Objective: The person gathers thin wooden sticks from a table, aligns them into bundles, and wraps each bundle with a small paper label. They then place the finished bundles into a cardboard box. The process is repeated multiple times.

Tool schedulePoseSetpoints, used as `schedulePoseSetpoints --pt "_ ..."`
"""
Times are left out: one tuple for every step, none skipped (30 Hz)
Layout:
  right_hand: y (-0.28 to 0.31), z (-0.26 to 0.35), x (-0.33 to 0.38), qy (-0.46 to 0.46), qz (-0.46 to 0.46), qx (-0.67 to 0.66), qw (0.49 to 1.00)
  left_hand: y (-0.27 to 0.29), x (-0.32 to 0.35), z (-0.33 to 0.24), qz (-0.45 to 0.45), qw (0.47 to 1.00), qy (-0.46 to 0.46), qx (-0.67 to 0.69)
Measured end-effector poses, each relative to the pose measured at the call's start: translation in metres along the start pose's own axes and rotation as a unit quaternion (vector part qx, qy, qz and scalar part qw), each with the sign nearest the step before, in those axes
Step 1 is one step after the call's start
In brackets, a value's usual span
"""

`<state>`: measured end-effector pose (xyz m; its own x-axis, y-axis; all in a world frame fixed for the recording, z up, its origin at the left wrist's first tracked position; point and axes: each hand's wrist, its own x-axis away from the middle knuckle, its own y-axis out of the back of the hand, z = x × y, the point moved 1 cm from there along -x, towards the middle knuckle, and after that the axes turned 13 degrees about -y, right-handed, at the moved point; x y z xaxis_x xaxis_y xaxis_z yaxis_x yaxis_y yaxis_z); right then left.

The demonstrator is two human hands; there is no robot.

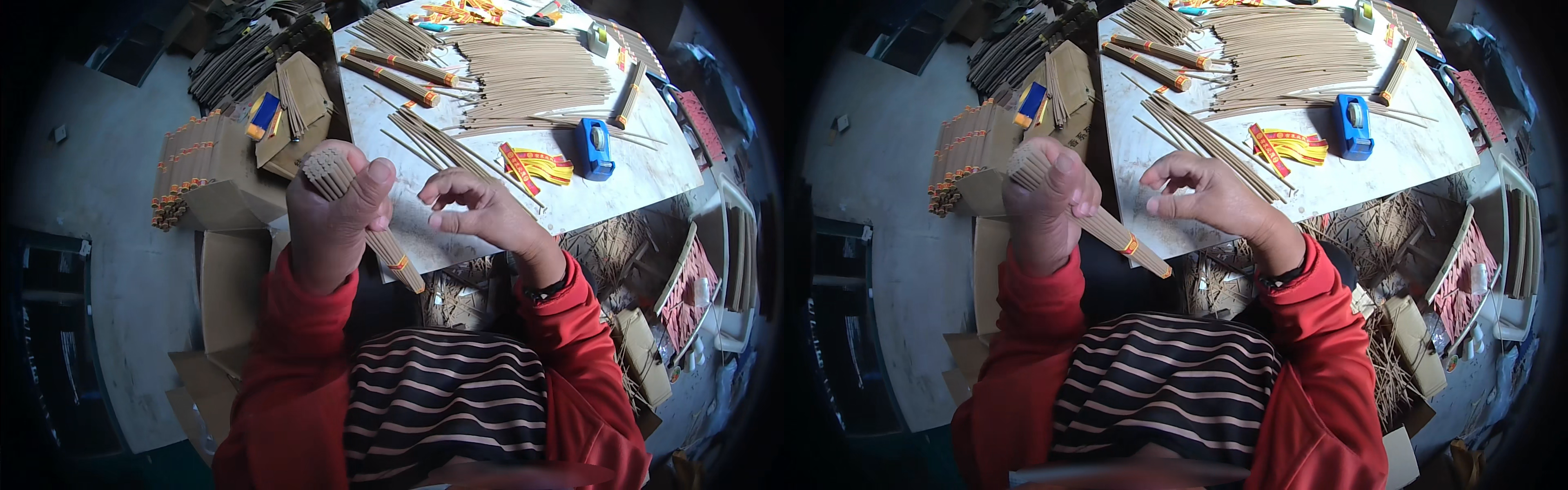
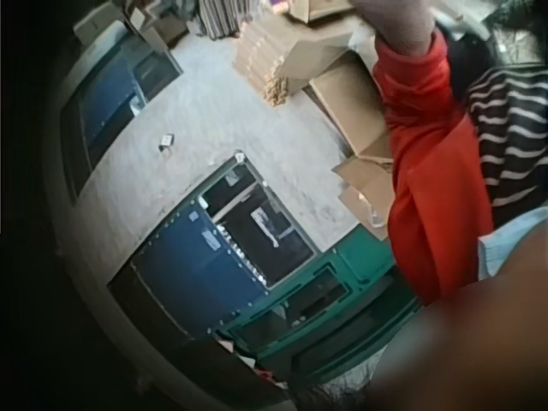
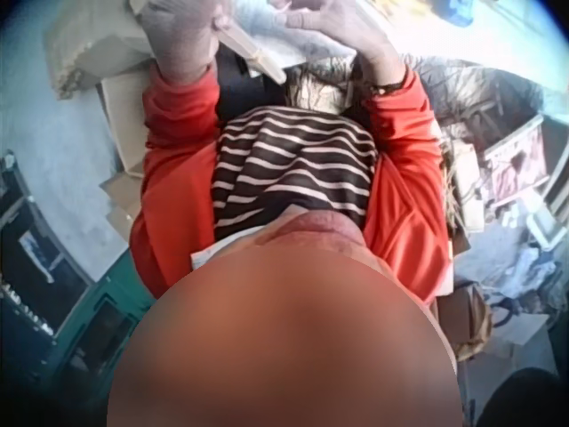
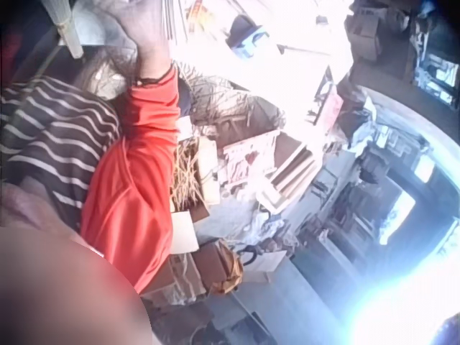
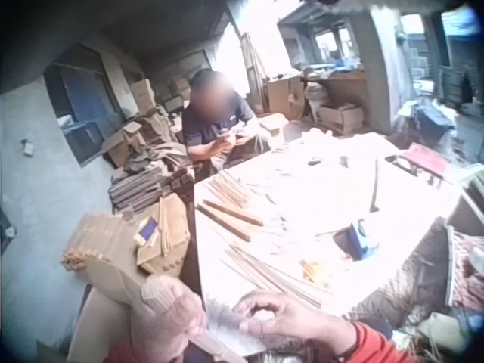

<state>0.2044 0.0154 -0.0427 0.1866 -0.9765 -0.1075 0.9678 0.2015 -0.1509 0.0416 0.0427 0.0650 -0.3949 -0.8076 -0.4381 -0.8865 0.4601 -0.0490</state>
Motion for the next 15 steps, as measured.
schedulePoseSetpoints --pt "0.022 -0.003 0.0 -0.078 -0.074 -0.088 0.99 0.004 -0.002 -0.014 0.011 1.0 0.0 -0.027" --pt "0.051 -0.011 -0.001 -0.068 -0.173 -0.036 0.982 0.006 -0.006 -0.024 0.027 0.998 0.0 -0.049" --pt "0.075 -0.019 -0.002 -0.058 -0.264 0.014 0.963 0.009 -0.009 -0.036 0.048 0.998 -0.003 -0.044" --pt "0.093 -0.021 0.001 -0.088 -0.345 0.218 0.909 0.011 -0.011 -0.046 0.071 0.997 -0.007 -0.039" --pt "0.103 -0.022 0.002 -0.114 -0.405 0.41 0.809 0.012 -0.011 -0.055 0.09 0.995 -0.011 -0.035" --pt "0.111 -0.033 -0.001 -0.141 -0.411 0.458 0.775 0.011 -0.01 -0.062 0.092 0.995 0.007 -0.035" --pt "0.112 -0.041 -0.005 -0.168 -0.416 0.506 0.737 0.011 -0.009 -0.066 0.096 0.995 0.024 -0.034" --pt "0.112 -0.048 -0.007 -0.196 -0.394 0.538 0.719 0.011 -0.008 -0.068 0.099 0.994 0.04 -0.032" --pt "0.114 -0.053 -0.011 -0.217 -0.377 0.564 0.701 0.013 -0.006 -0.068 0.114 0.989 0.061 -0.064" --pt "0.11 -0.056 -0.013 -0.215 -0.377 0.583 0.687 0.015 -0.003 -0.068 0.126 0.984 0.085 -0.096" --pt "0.107 -0.057 -0.014 -0.213 -0.377 0.601 0.671 0.018 0.0 -0.067 0.139 0.976 0.108 -0.129" --pt "0.107 -0.057 -0.017 -0.216 -0.374 0.594 0.679 0.024 0.002 -0.065 0.161 0.969 0.14 -0.127" --pt "0.108 -0.058 -0.018 -0.221 -0.37 0.587 0.685 0.029 0.004 -0.063 0.165 0.963 0.168 -0.132" --pt "0.109 -0.059 -0.018 -0.225 -0.367 0.58 0.692 0.033 0.006 -0.061 0.17 0.956 0.197 -0.136" --pt "0.111 -0.062 -0.016 -0.2 -0.376 0.578 0.696 0.037 0.009 -0.058 0.175 0.948 0.225 -0.14"
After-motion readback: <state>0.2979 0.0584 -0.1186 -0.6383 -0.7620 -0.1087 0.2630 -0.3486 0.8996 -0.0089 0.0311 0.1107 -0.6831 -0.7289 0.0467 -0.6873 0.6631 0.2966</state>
